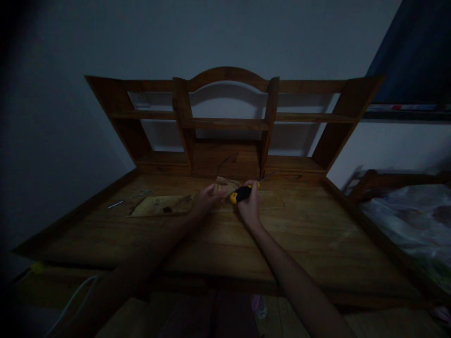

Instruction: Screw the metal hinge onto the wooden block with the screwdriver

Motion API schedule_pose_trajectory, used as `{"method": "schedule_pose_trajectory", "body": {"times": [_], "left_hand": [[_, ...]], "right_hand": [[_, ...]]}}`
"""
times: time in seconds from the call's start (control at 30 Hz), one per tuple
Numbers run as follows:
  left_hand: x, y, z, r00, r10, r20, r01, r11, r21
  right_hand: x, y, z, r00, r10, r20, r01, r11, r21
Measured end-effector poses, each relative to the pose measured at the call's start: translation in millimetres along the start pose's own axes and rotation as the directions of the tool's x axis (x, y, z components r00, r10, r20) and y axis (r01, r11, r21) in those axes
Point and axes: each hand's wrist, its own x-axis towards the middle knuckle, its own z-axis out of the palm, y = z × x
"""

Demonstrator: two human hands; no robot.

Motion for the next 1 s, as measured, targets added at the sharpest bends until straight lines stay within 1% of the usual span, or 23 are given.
{"method": "schedule_pose_trajectory", "body": {"times": [0.2,0.4,0.57,0.77,1.0], "left_hand": [[-1.3,1.6,-0.8,1.000,-0.006,-0.010,0.006,1.000,-0.005],[-1.5,2.7,-1.1,1.000,-0.003,-0.013,0.003,1.000,0.006],[-0.8,0.4,-1.2,1.000,-0.002,-0.015,0.002,1.000,0.007],[-2.1,1.4,-1.1,1.000,-0.004,0.007,0.004,1.000,0.012],[-1.5,1.8,-2.8,1.000,0.009,0.008,-0.009,0.999,0.042]], "right_hand": [[0.1,-2.4,0.3,0.999,-0.029,-0.020,0.028,0.999,-0.045],[1.4,-7.7,0.5,1.000,-0.020,-0.019,0.020,1.000,-0.024],[1.0,-4.8,-0.1,1.000,-0.017,-0.022,0.016,0.999,-0.049],[0.7,-4.3,0.9,0.999,0.004,-0.033,-0.004,1.000,-0.009],[1.4,-2.6,-0.4,0.999,-0.006,-0.042,0.005,1.000,-0.029]]}}
